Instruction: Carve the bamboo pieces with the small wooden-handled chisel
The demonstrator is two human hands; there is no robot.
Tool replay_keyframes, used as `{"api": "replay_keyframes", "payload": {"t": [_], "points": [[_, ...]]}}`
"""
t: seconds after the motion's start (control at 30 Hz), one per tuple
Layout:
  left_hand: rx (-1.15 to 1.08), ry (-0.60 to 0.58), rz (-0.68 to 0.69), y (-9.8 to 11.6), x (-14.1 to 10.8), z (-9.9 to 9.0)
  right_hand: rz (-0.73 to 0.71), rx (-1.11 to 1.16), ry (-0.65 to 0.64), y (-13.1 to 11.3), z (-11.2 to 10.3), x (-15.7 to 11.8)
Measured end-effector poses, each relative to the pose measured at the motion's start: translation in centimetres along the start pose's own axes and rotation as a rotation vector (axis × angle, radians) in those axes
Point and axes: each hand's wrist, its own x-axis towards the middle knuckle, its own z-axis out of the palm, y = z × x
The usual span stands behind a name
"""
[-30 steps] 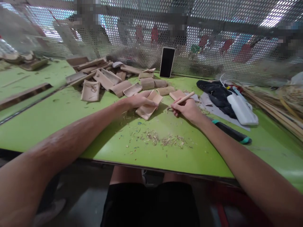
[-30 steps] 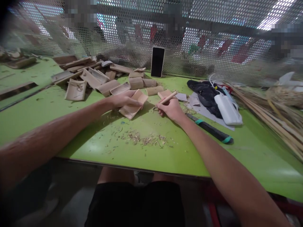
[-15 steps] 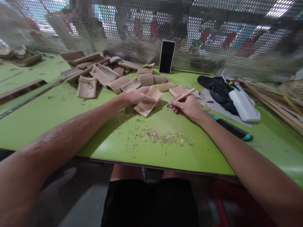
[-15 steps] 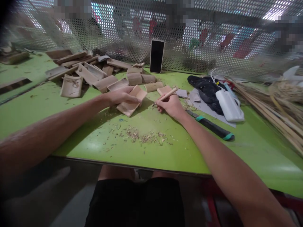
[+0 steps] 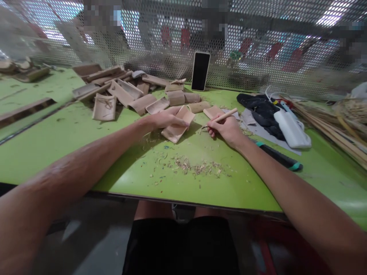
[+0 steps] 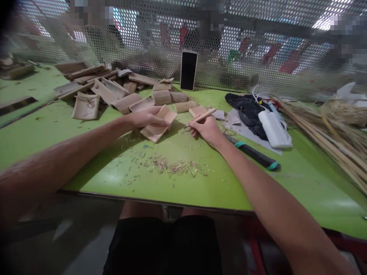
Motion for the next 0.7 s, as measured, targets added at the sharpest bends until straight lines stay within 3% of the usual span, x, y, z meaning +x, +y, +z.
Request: {"api": "replay_keyframes", "payload": {"t": [0.7], "points": [[-0.016, 0.044, -0.068, 0.52, -0.26, 0.28, 0.001, -0.073, -0.01, -0.17, 0.24, -0.25]]}}
